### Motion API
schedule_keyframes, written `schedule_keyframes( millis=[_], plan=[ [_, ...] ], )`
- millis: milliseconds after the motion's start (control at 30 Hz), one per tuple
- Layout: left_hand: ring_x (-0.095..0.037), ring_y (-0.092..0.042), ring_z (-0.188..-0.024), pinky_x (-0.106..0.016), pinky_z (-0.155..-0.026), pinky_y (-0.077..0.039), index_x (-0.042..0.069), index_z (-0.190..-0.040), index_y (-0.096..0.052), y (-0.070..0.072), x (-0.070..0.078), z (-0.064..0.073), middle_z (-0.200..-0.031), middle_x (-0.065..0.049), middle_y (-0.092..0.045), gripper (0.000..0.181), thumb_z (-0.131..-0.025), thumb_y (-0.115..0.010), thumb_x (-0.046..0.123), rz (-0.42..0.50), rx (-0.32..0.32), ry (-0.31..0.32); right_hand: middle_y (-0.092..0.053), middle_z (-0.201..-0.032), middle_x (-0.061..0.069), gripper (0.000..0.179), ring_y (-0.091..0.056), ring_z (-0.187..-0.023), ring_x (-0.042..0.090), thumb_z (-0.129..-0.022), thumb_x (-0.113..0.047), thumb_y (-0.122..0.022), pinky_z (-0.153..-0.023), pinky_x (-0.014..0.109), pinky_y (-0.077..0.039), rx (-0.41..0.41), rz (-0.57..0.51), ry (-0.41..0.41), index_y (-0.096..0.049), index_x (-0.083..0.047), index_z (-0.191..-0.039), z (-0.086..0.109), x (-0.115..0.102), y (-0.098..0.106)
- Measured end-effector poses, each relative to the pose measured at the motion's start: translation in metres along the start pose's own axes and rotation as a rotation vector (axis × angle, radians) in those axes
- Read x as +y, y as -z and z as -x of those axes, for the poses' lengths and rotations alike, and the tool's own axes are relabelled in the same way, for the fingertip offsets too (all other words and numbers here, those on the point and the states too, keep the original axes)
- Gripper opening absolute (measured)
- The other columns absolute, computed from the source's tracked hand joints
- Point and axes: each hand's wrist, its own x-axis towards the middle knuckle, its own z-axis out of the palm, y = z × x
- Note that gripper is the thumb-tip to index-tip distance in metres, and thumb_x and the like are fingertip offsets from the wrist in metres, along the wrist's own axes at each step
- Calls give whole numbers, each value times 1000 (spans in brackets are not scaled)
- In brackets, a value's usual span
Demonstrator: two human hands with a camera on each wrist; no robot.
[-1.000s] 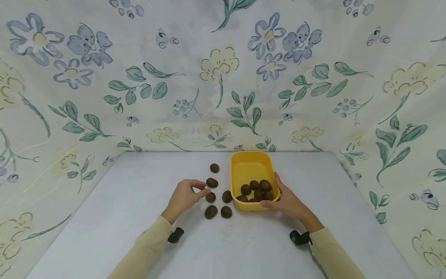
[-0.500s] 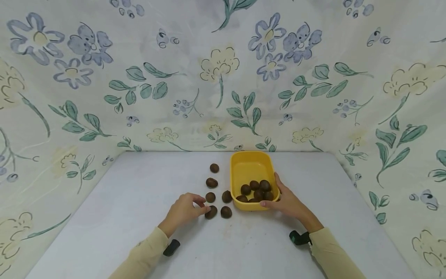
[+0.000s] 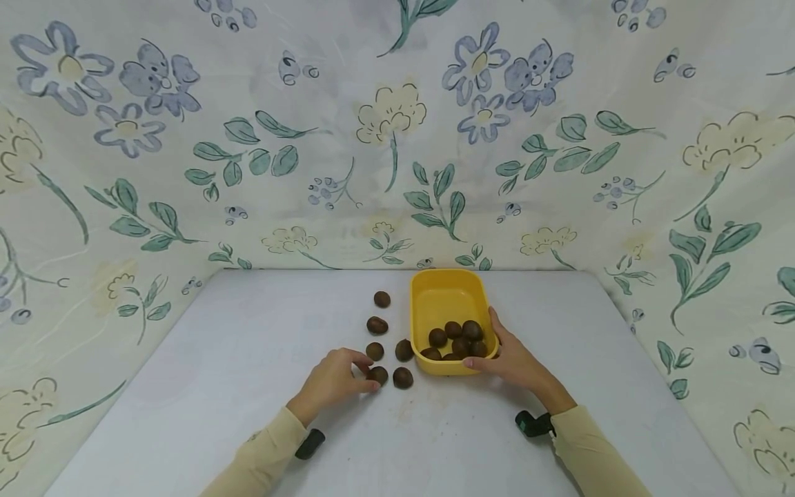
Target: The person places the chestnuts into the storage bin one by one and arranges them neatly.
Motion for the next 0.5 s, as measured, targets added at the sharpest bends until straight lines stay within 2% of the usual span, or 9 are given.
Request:
schedule_keyframes(
  millis=[267,500],
  plan=[
    [-9,-56,-69,-26,-62,-46,10,-101,-80,-8,5,-3,-89,3,-74,31,-75,-92,22,-40,23,2,-11,-175,16,132,-22,-159,42,-80,-58,-82,-123,62,-28,3,15,-7,6,-12,-167,-1,0,0],
    [-9,-58,-68,-23,-59,-47,8,-94,-79,-7,4,-4,-89,0,-76,23,-76,-89,17,-5,22,-43,-10,-175,14,131,-20,-160,41,-80,-57,-83,-124,61,-28,-3,3,-13,6,-15,-167,-1,1,0]
  ],
)
